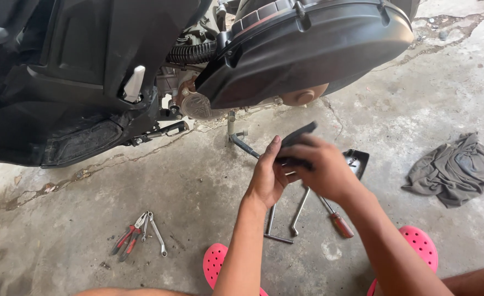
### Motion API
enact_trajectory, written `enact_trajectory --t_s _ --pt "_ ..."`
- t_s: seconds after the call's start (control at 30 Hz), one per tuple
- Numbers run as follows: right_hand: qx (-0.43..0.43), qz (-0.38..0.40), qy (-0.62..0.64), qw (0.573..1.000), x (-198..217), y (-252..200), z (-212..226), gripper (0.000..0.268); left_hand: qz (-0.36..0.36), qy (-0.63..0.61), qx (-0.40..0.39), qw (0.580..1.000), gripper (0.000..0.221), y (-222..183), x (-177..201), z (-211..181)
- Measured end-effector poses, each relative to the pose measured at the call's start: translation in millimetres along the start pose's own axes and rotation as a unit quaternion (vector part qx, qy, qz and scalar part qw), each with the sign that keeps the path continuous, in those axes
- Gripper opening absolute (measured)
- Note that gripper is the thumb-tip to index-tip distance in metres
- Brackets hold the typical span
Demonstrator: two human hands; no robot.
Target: Cleaning a motorcycle air filter cover with a cloth and attempting to reinstall it onto the vehicle.
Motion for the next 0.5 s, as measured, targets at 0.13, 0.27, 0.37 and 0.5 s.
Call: enact_trajectory --t_s 0.13,0.27,0.37,0.5 --pt "0.067 0.044 -0.065 0.995 -15.8 -2.8 12.9 0.021 -0.073 0.02 -0.074 0.994 0.024 2.6 4.2 -15.7" --pt "0.013 -0.096 0.083 0.992 3.5 -8.6 -21.4 0.035 -0.145 -0.078 -0.089 0.982 0.013 -17.9 6.4 -33.5" --pt "-0.058 -0.129 0.111 0.984 18.4 -11.7 -32.8 0.039 -0.12 -0.068 -0.06 0.989 0.015 -28.6 -6.7 -45.2" --pt "-0.195 0.062 0.304 0.931 5.2 -13.0 -42.2 0.049 -0.086 -0.004 0.0 0.996 0.018 -28.7 0.8 -41.7"
Point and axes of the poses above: each hand's wrist, its own y-axis towards the middle knuckle, its own x-axis out of the back of the hand, z = x × y, the point moved 8 cm from there along y, towards the middle knuckle, and after that the axes turned 11 degrees about z, right-handed, at the moved point
